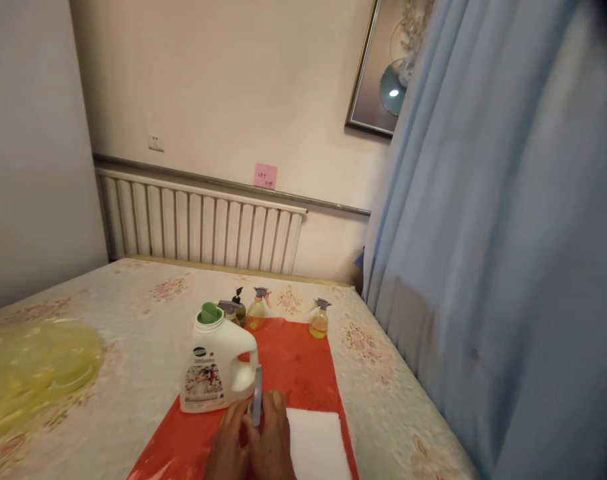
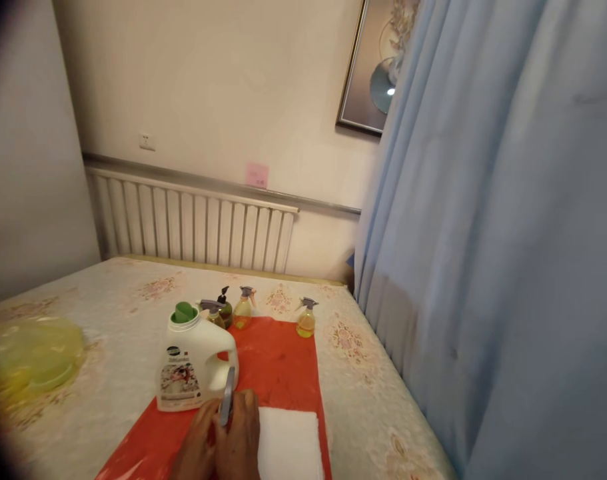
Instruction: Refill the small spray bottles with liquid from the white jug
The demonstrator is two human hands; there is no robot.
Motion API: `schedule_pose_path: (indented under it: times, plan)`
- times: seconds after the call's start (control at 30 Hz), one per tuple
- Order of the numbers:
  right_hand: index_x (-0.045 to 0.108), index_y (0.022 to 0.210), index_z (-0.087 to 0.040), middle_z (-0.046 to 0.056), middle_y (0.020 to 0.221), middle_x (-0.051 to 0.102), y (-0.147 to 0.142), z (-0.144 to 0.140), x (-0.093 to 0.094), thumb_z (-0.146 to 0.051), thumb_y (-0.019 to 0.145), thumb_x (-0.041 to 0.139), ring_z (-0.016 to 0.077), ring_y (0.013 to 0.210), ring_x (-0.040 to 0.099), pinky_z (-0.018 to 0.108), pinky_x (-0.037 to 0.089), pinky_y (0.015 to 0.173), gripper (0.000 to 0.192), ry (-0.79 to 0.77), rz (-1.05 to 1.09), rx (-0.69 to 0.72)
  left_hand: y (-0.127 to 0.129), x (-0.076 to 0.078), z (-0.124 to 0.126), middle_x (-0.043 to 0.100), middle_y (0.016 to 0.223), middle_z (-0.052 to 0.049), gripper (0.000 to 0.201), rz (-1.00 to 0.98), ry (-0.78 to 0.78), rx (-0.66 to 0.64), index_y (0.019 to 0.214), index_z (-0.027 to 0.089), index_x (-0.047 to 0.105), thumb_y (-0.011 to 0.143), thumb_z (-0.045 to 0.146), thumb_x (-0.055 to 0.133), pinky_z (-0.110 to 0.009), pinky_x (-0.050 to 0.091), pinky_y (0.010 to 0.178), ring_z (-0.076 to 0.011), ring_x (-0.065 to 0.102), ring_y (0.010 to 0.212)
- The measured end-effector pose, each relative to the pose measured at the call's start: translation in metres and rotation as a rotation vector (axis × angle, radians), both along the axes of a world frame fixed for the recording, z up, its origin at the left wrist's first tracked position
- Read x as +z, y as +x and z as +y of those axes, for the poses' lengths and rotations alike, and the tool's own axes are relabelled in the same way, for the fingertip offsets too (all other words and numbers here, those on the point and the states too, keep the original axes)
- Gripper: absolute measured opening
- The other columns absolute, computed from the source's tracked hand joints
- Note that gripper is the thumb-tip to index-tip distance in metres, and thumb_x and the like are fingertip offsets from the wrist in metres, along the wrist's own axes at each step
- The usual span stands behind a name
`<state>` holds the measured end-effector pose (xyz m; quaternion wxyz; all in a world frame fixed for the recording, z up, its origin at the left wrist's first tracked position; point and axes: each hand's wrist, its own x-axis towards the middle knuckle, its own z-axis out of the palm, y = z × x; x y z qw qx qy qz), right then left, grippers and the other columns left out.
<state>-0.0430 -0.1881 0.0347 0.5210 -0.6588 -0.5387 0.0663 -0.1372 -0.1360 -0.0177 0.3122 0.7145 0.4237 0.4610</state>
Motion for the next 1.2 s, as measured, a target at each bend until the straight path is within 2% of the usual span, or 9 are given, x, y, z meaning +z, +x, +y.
schedule_pose_path:
  times: [0.27,0.6,0.9,1.03,1.2]
  plan:
    - [0.063,0.091,-0.026,0.004,0.094,0.066,0.009,0.005,-0.011,-0.006,0.070,0.063,0.0261,0.088,0.065,0.037,0.054,0.077,0.029,0.068,-0.094,0.011,0.001,-0.019,0.005,0.066,0.126,-0.013,0.046,-0.023,-0.021,0.009,0.118,0.021,0.063,0.074,0.035,0.063,-0.051,0.049,0.105,-0.0334,0.060,0.120]
    - [0.062,0.089,-0.025,0.003,0.091,0.064,0.014,0.005,-0.001,-0.002,0.069,0.061,0.0261,0.087,0.064,0.038,0.053,0.078,0.030,0.028,-0.118,0.050,0.002,-0.011,0.001,0.069,0.121,-0.012,0.043,-0.036,-0.014,0.035,0.114,0.022,0.066,0.074,0.036,0.063,-0.053,0.049,0.105,-0.0348,0.062,0.118]
    - [0.064,0.090,-0.024,0.004,0.092,0.064,0.013,0.005,-0.002,-0.002,0.069,0.062,0.0266,0.089,0.063,0.039,0.052,0.081,0.030,0.012,-0.082,0.069,0.002,-0.024,0.006,0.065,0.127,-0.014,0.046,-0.056,-0.022,0.008,0.119,0.020,0.062,0.077,0.039,0.061,-0.052,0.046,0.109,-0.0334,0.060,0.122]
    - [0.064,0.088,-0.023,0.003,0.090,0.064,0.011,0.004,-0.001,0.000,0.069,0.060,0.0259,0.088,0.063,0.038,0.051,0.080,0.031,0.031,-0.073,0.062,0.002,-0.025,0.007,0.065,0.126,-0.014,0.045,-0.036,-0.039,0.050,0.116,0.019,0.063,0.074,0.038,0.061,-0.052,0.046,0.109,-0.0351,0.059,0.123]
    - [0.064,0.089,-0.023,0.004,0.090,0.063,0.010,0.007,-0.005,0.000,0.070,0.061,0.0253,0.088,0.063,0.037,0.051,0.080,0.030,0.027,-0.089,0.067,0.002,-0.027,0.008,0.066,0.126,-0.015,0.046,-0.036,-0.021,0.036,0.117,0.020,0.063,0.075,0.037,0.060,-0.052,0.046,0.108,-0.0343,0.060,0.122]
